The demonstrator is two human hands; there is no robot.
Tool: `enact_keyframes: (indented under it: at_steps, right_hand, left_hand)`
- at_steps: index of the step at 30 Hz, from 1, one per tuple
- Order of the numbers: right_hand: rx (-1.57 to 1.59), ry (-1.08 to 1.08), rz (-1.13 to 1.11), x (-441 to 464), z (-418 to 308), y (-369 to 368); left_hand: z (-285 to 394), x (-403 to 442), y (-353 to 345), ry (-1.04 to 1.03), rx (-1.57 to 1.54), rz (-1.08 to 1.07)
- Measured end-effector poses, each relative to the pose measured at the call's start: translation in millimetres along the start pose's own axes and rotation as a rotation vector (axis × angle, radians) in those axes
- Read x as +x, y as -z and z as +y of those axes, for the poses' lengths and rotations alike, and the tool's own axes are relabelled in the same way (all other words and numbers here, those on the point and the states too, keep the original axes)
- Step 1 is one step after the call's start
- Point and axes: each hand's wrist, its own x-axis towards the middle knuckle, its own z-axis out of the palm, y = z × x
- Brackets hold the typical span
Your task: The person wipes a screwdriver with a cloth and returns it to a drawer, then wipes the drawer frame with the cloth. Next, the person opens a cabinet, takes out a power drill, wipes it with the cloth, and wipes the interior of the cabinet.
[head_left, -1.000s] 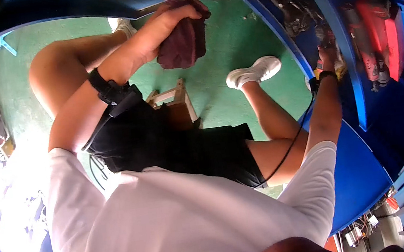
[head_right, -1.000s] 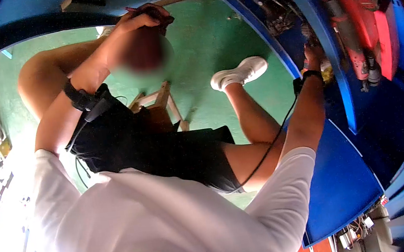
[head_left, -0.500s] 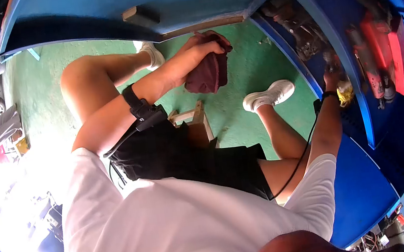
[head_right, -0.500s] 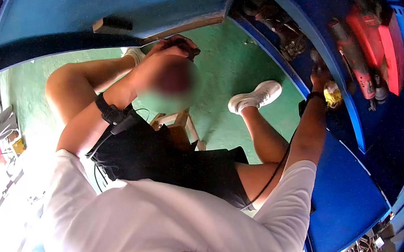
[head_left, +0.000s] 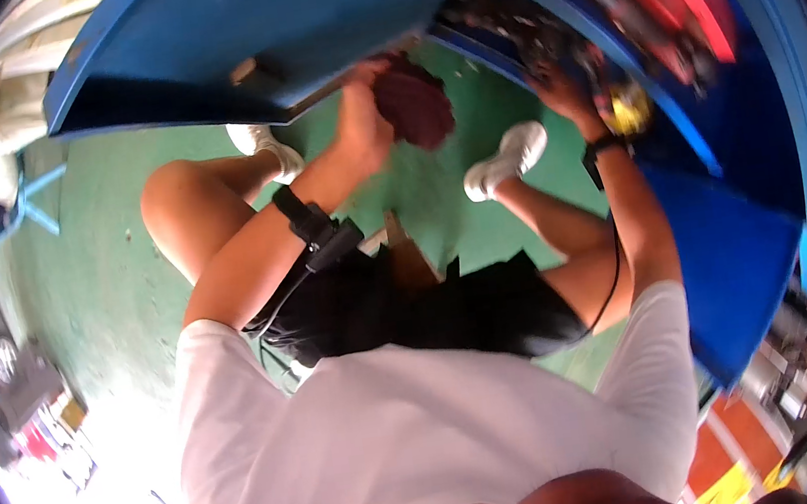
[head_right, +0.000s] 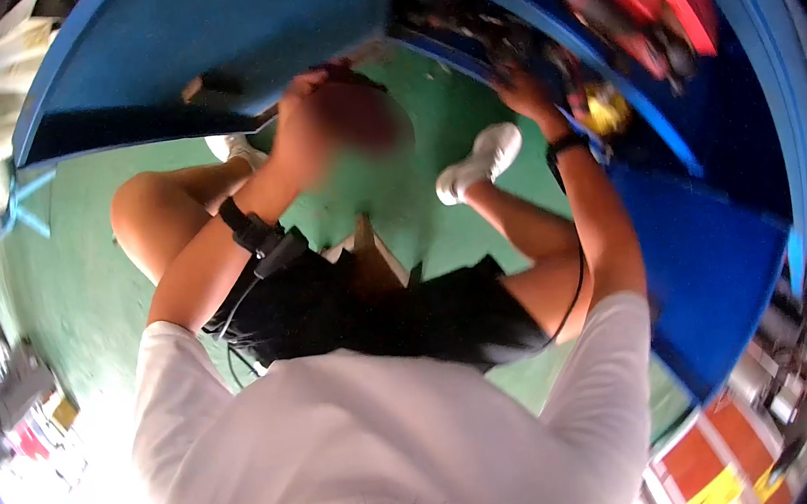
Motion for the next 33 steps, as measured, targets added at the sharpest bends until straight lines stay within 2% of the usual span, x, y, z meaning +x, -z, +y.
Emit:
enact_keyframes:
  at_steps: [2,3,5,6,7,8,9,10,11,12,13,14,15,17,18,20,21,23,25,27,29,31,33]
  right_hand:
    - [0.884,-0.137,-0.165,-17.1,-102.0,6.5]
    - [0.913,-0.405,-0.42,-33.7,-184.9,61.6]
    - [1.408,-0.337,-0.381,-43.6,-242.1,55.1]
    - [1.409,-0.338,-0.359,-45.7,-265.6,64.6]
    - [1.306,-0.241,-0.242,-48.7,-290.6,81.1]
    - [1.198,-0.155,-0.131,-50.2,-304.3,94.6]
    - [1.198,-0.161,-0.114,-55.5,-308.9,106.6]
    - [1.037,-0.207,-0.024,-62.0,-310.6,118.5]
    - [0.866,-0.239,0.056,-63.1,-307.8,130.2]
    - [0.664,0.025,0.321,-50.8,-261.4,107.4]
    - [0.345,-0.062,0.369,-63.5,-261.9,144.4]
    - [0.406,-0.035,0.437,-60.0,-215.0,151.2]
    - [0.176,0.054,0.604,-65.3,-201.7,174.8]
    - [0.018,-0.06,0.681,-78.1,-155.6,209.2]
    - [-0.179,-0.08,0.754,-73.9,-152.5,221.0]
    - [-0.202,-0.101,0.755,-64.0,-144.4,222.3]
    - [-0.219,-0.139,0.76,-59.4,-147.4,221.8]
    - [-0.076,-0.015,0.795,-32.7,-173.5,205.6]
    - [0.094,0.129,0.776,-1.5,-205.3,182.1]
    - [-0.036,0.295,0.756,26.4,-232.6,167.1]
    - [-0.094,0.303,0.692,46.1,-244.6,150.1]
    - [-0.136,0.297,0.682,50.8,-239.5,142.5]
    - [-0.453,0.381,0.534,46.1,-226.9,142.2]
  left_hand:
    - [8.3,6.3,-7.1,0.054,-0.258,-0.079]
    - [3.9,5.0,-16.9,0.095,-0.245,-0.113]
    - [-3.4,-0.4,-33.2,-0.239,0.017,-0.178]
    - [-9.7,-3.1,-36.5,-0.235,0.023,-0.197]
    - [-19.2,-6.0,-37.3,-0.415,0.447,-0.363]
    - [-18.2,-1.7,-36.5,-0.392,0.675,-0.465]
    - [-17.3,2.5,-35.6,-0.393,0.9,-0.579]
    - [-9.2,-6.5,-42.2,-0.395,0.899,-0.592]
    - [2.8,-14.1,-49.1,-0.459,1.107,-0.566]
    - [11.8,-19.0,-53.6,-0.526,1.31,-0.519]
    - [13.3,-17.9,-51.1,-0.635,1.25,-0.546]
    - [20.4,-18.3,-51.6,-0.658,1.235,-0.515]
    - [28.9,-20.7,-52.6,-0.663,1.215,-0.53]
    - [39.6,-25.6,-50.7,-0.667,1.187,-0.521]
    - [44.7,-24.8,-52.5,-0.613,1.107,-0.464]
    - [50.3,-23.8,-54.5,-0.56,1.025,-0.414]
    - [53.4,-23.2,-54.4,-0.631,1.034,-0.371]
    - [53.7,-21.7,-51.8,-0.697,1.052,-0.333]
    - [51.8,-14.2,-46.7,-0.648,0.868,-0.319]
    - [59.8,-18.2,-47.6,-0.701,0.873,-0.251]
    - [68.0,-25.3,-48.5,-0.75,0.876,-0.191]
    - [82.7,-39.2,-46.8,-1.735,1.235,-0.022]
    - [96.6,-70.6,-42.9,-2.022,1.17,0.056]
